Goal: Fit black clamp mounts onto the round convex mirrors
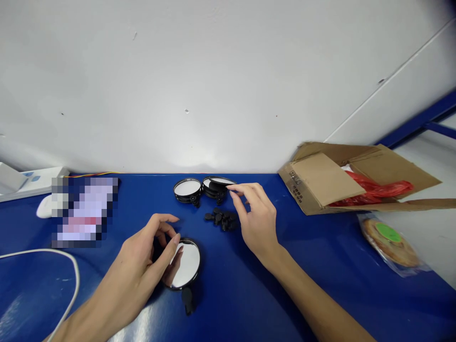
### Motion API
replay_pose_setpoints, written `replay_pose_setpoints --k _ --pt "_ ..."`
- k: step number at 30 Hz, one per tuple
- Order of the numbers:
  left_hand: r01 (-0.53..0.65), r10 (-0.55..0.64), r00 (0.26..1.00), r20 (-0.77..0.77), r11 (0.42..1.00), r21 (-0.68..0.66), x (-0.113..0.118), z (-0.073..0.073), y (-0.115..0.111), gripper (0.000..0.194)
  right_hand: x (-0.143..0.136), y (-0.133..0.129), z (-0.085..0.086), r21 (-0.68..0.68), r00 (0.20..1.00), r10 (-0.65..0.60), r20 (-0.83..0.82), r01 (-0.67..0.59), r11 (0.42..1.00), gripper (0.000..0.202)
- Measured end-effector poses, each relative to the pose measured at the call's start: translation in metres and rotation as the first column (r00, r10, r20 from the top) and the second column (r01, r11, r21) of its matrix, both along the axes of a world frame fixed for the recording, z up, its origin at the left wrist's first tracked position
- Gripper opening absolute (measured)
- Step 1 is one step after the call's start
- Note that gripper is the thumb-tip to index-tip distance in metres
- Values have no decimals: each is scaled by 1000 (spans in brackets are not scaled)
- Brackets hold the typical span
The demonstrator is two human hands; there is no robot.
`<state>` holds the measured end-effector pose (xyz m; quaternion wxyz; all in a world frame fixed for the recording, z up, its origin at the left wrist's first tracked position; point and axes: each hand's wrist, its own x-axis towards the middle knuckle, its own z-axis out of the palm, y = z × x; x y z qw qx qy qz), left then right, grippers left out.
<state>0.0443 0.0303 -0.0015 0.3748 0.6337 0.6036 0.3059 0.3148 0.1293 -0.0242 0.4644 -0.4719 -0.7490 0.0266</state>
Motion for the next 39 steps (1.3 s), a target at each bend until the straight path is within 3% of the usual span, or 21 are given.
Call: replay_pose_setpoints --k 12,15,18,20,23,26,28,31,33,39 --pt "9 -9 1000 -1 1000 25 -2 -5 0 36 9 11 1 162 989 117 92 -131 978 16" --pt "-94 95 995 -3 990 109 -1 -3 -4 37 6 6 6 246 989 130 74 -144 958 21" --pt "-244 217 965 149 949 198 0 3 -7 46 -1 -8 12 314 980 193 53 -200 928 29" --pt "-239 184 920 345 963 123 0 9 -6 53 -7 -22 16 330 954 300 32 -293 897 33" --pt "-101 165 764 624 985 -137 1 16 -1 68 -16 -41 20 293 879 468 90 -473 831 28" --pt "-26 229 682 695 957 -290 3 21 4 78 -22 -49 20 263 809 551 204 -588 765 25" --pt "-49 266 679 684 946 -319 4 22 5 80 -23 -48 20 249 824 540 171 -566 786 27" --pt "-160 334 677 656 937 -312 3 21 7 70 -20 -40 17 119 919 387 74 -394 911 34" --pt "-223 356 684 637 933 -282 1 19 8 57 -17 -35 13 2 954 277 112 -279 960 28" --pt "-221 356 691 629 933 -285 -1 13 10 47 -17 -29 -1 -125 918 183 353 -148 981 19"
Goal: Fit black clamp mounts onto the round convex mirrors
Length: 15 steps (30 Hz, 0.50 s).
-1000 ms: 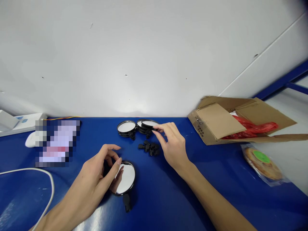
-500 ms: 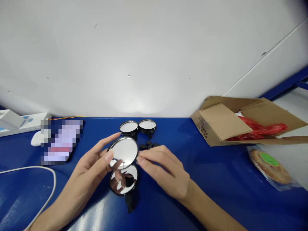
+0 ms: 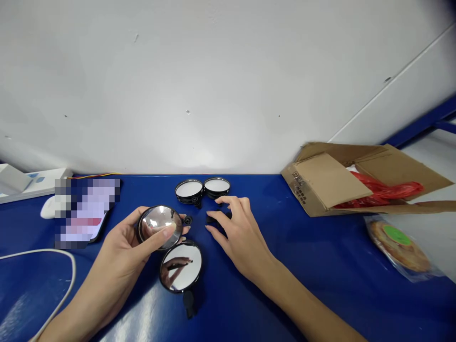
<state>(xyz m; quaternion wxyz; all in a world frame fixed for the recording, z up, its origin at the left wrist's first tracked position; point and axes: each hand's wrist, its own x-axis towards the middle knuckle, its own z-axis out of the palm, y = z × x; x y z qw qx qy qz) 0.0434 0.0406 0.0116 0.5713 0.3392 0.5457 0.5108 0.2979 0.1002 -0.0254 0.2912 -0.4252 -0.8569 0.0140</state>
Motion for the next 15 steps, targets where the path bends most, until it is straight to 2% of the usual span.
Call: replay_pose_setpoints --k 2,4,7,9,11,15 --pt "24 -24 1000 5 1000 -17 1 0 -1 47 -3 -3 1 13 999 25 -30 -24 1000 12" --pt "42 -42 999 -12 999 -22 2 1 -2 46 -5 -7 5 18 987 82 -137 -80 997 9" --pt "75 -75 996 -48 997 -8 3 4 -2 42 -6 -17 15 -108 920 122 -372 -174 979 12" --pt "136 -132 986 -97 990 32 4 6 -3 39 -6 -22 19 -274 850 50 -524 -223 936 15" --pt "183 -169 973 -160 980 76 5 8 -6 38 -5 -26 22 -417 770 -59 -636 -278 866 19" --pt "170 -156 961 -229 985 40 10 12 -15 42 -5 -26 24 -528 653 -183 -734 -380 759 25"
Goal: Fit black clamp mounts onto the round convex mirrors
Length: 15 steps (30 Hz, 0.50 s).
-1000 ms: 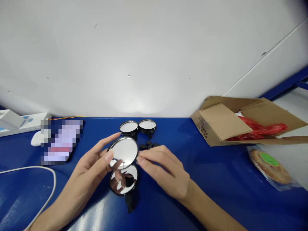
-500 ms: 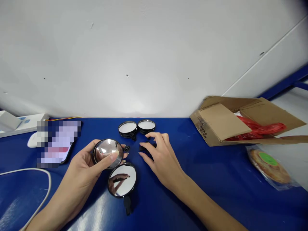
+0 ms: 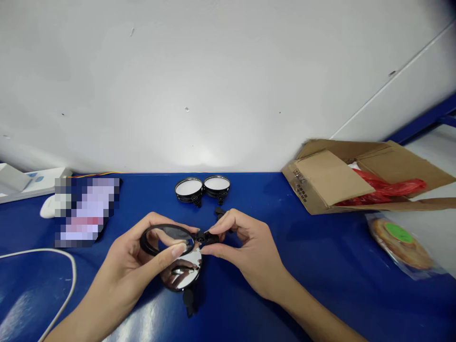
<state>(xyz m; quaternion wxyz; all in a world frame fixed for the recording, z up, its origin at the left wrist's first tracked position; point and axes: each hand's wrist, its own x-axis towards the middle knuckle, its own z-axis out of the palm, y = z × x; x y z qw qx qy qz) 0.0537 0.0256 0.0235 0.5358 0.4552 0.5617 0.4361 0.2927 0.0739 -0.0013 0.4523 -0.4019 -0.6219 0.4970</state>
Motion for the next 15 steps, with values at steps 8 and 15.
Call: replay_pose_setpoints --k 8,15 --pt "209 -202 976 -80 974 92 -11 -7 -7 24 6 0 7 40 999 39 29 -40 998 26" --pt "341 -327 932 -157 938 70 -15 -11 -11 25 12 -4 10 215 988 53 148 -84 973 20"
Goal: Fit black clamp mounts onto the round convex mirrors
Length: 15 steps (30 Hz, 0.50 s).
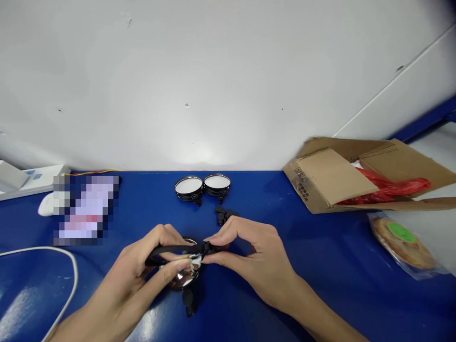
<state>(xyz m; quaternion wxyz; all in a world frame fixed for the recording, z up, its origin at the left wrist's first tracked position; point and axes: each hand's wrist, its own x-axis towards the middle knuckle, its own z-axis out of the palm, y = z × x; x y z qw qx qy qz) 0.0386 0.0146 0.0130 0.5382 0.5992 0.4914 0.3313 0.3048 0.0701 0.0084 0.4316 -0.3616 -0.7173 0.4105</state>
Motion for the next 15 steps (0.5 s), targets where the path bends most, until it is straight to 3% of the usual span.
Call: replay_pose_setpoints --k 9,15 --pt "6 -6 1000 -11 1000 14 1 -2 -3 25 -3 -3 0 78 998 46 31 -48 996 16" --pt "-187 187 981 56 982 -13 8 1 3 30 -1 1 -2 219 998 -6 59 -7 976 25"
